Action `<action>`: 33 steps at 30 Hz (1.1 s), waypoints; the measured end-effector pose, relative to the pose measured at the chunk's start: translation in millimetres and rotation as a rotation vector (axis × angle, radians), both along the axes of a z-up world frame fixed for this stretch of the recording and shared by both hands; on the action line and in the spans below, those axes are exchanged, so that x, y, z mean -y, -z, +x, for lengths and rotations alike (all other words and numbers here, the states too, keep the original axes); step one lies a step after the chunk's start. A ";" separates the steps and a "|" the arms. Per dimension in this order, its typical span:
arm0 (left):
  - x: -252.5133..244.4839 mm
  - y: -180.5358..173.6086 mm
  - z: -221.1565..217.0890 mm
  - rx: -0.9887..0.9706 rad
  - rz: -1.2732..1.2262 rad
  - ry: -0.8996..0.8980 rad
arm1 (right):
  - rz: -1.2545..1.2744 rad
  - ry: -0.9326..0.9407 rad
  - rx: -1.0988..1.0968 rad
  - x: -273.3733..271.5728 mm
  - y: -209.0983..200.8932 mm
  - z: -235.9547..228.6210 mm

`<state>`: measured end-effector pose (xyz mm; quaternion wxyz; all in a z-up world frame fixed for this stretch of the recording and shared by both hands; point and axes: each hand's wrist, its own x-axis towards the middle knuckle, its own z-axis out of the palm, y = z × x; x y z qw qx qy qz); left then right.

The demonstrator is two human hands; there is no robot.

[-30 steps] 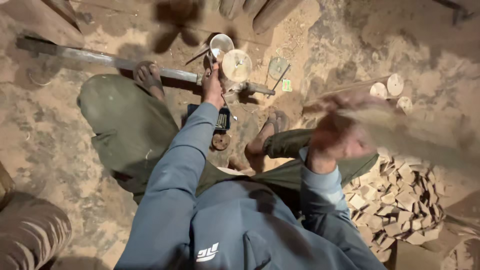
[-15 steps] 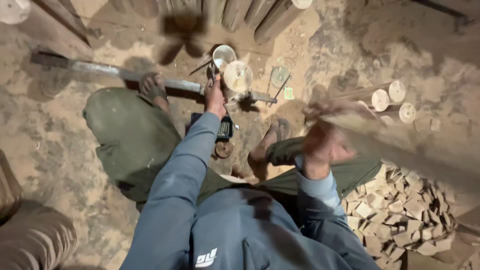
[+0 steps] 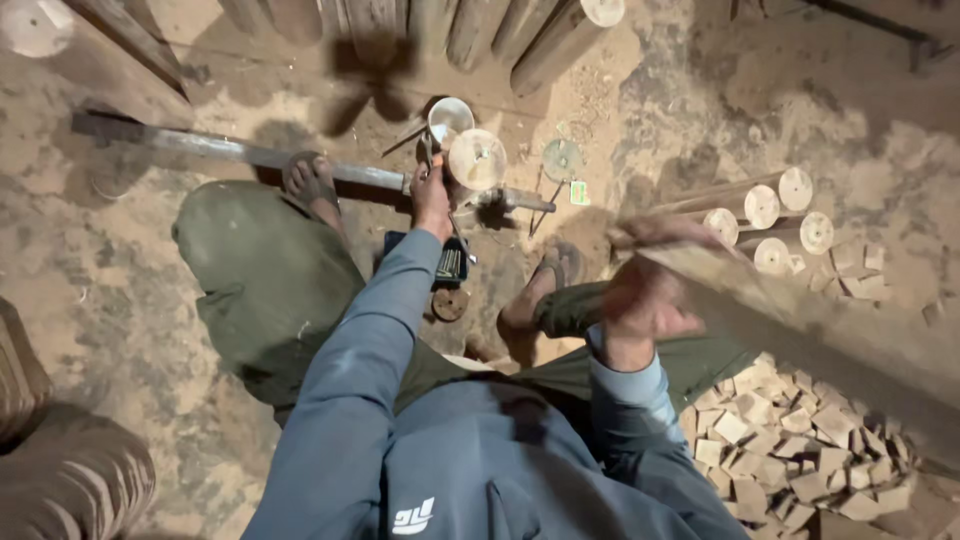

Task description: The person sits on the floor and uses a wrench to tighten a bolt into a wooden post. They then use a wooden mallet to tap the bolt further into the post. The person repeats this process with multiple wooden posts.

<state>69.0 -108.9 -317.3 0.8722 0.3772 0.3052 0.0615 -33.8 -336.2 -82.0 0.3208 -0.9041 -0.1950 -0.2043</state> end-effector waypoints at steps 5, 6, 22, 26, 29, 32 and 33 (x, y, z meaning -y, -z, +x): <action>8.9 6.8 -21.2 0.019 -0.042 0.032 | -0.281 0.058 -0.584 -47.3 81.4 -10.1; 9.3 3.6 -19.1 0.006 -0.077 0.027 | -0.253 0.051 -0.628 -54.3 89.1 -5.7; -2.4 -12.9 -13.2 0.087 -0.050 0.049 | 0.376 0.024 -0.453 -89.7 120.5 -4.6; -6.7 -29.9 -26.7 -0.053 0.067 0.051 | 0.510 0.256 -0.178 -83.3 131.0 -21.5; -6.3 -34.8 -21.6 -0.085 0.067 0.077 | 0.768 0.081 -0.255 -82.2 126.8 -15.0; -4.2 -30.2 -21.6 0.090 0.012 0.058 | 0.334 -0.097 -0.222 -82.3 115.4 -3.6; -5.5 -27.5 -22.4 0.096 0.015 0.047 | 0.421 -0.035 -0.332 -83.5 110.7 -1.7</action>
